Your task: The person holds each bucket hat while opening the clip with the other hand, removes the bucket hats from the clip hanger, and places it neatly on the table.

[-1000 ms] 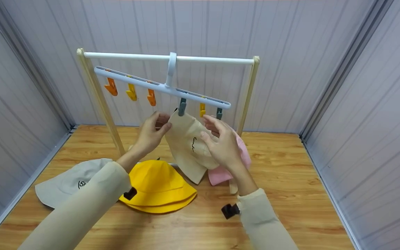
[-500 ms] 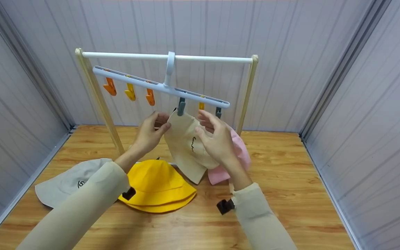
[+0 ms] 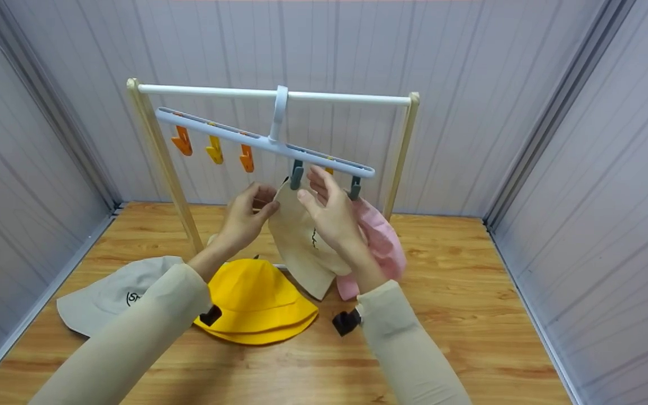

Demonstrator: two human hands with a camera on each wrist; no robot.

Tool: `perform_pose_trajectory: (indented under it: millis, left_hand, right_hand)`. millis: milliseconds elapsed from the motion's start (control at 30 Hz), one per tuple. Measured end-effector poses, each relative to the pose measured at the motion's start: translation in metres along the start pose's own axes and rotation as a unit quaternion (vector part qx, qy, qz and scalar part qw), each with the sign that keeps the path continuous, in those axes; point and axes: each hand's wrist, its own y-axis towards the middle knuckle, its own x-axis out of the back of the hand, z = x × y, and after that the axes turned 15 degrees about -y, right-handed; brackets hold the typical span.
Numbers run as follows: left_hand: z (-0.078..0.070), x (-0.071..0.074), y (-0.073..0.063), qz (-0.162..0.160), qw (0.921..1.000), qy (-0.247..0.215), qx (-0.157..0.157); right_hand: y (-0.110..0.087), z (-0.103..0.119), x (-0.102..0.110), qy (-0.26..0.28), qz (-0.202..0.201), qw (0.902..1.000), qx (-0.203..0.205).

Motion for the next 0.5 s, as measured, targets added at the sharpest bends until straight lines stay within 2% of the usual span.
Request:
perform_pose_trajectory:
  millis: [233, 500]
  left_hand:
    - [-0.001, -0.003, 0.0, 0.002, 1.0, 0.0, -0.003]
    - [-0.003, -0.003, 0.0, 0.003, 1.0, 0.0, 0.001]
  right_hand:
    - [0.008, 0.0, -0.002, 0.016, -0.008, 0.9992, -0.035]
    - [0.022, -0.003, -0.006, 0.013, -0.008, 0.9986, -0.05]
